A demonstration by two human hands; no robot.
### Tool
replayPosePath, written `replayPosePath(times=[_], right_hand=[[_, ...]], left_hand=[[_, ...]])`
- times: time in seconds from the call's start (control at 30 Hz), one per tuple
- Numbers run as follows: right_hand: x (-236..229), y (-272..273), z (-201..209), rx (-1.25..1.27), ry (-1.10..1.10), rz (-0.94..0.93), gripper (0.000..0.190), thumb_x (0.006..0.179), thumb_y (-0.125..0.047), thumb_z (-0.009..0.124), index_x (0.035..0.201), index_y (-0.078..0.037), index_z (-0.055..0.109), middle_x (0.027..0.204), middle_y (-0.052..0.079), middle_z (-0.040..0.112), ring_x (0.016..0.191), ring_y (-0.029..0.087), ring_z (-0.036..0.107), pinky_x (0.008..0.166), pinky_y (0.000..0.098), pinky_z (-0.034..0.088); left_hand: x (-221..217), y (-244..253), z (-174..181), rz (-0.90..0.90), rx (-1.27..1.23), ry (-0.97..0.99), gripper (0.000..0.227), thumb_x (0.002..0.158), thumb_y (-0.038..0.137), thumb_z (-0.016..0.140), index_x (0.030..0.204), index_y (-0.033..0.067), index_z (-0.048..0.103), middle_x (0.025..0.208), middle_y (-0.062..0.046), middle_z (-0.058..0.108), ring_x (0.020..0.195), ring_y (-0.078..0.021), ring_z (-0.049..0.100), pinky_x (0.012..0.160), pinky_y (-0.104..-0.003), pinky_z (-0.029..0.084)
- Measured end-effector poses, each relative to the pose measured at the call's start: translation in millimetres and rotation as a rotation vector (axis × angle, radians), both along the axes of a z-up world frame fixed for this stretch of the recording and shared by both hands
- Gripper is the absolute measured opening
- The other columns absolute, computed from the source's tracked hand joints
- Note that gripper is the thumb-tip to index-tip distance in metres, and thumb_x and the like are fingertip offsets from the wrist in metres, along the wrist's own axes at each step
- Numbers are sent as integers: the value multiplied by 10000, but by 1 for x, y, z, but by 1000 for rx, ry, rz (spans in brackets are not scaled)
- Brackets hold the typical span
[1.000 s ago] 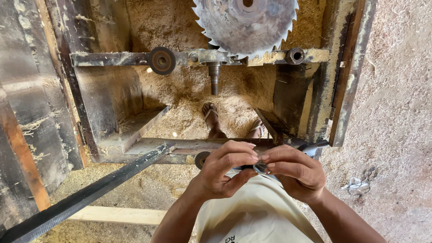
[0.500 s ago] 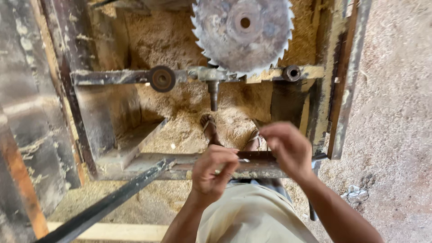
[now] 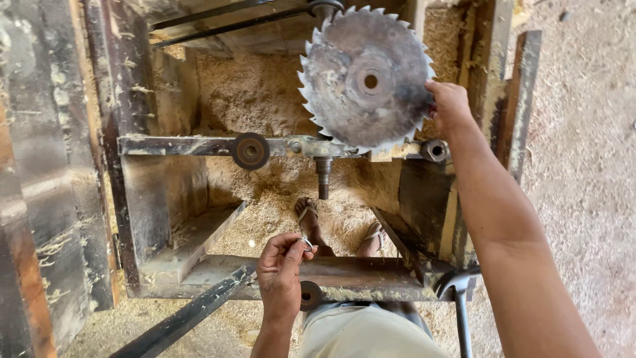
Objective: The person removes a circular saw blade from a vertical spindle using a hammer to loosen the nut, then installs a new blade by aligning it on the spindle, inserting a washer, and tightening the nut with a hammer. The task is performed in a workshop with sawdust on the floor.
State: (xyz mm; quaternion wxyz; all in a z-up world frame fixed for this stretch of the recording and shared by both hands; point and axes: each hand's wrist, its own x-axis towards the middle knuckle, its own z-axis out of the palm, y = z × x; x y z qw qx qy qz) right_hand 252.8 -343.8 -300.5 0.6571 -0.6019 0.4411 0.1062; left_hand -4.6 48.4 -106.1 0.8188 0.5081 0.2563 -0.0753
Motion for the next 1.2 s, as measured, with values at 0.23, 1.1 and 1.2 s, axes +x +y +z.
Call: replayPosePath(times=[0.23,1.1,1.2], right_hand=[[-17,-19,25,381,-116,1,140,1005,-149,694,1011,-153,554,1045,6,654,975,184,631,850,447,563],[-181,102,229,-56,-870,810,135,1051,-22,693,953,-89,629,780,10,653,589,51,521,548,235,415],[-188,124,224,-276,-839,938,126,1034,-15,708,975,-55,604,743,3,574,586,55,447,520,255,320]], left_hand=[[-5,10,-16,12,92,70,121,977,4,643,1079,-17,704,900,-117,738,817,-161,709,809,-299,616],[-81,-21,-64,149,164,47,110,936,-8,658,1022,25,718,916,-47,702,813,-116,662,750,-249,586],[-71,-36,-99,217,221,41,77,935,-9,658,988,39,687,878,-56,684,746,-119,634,656,-241,562]])
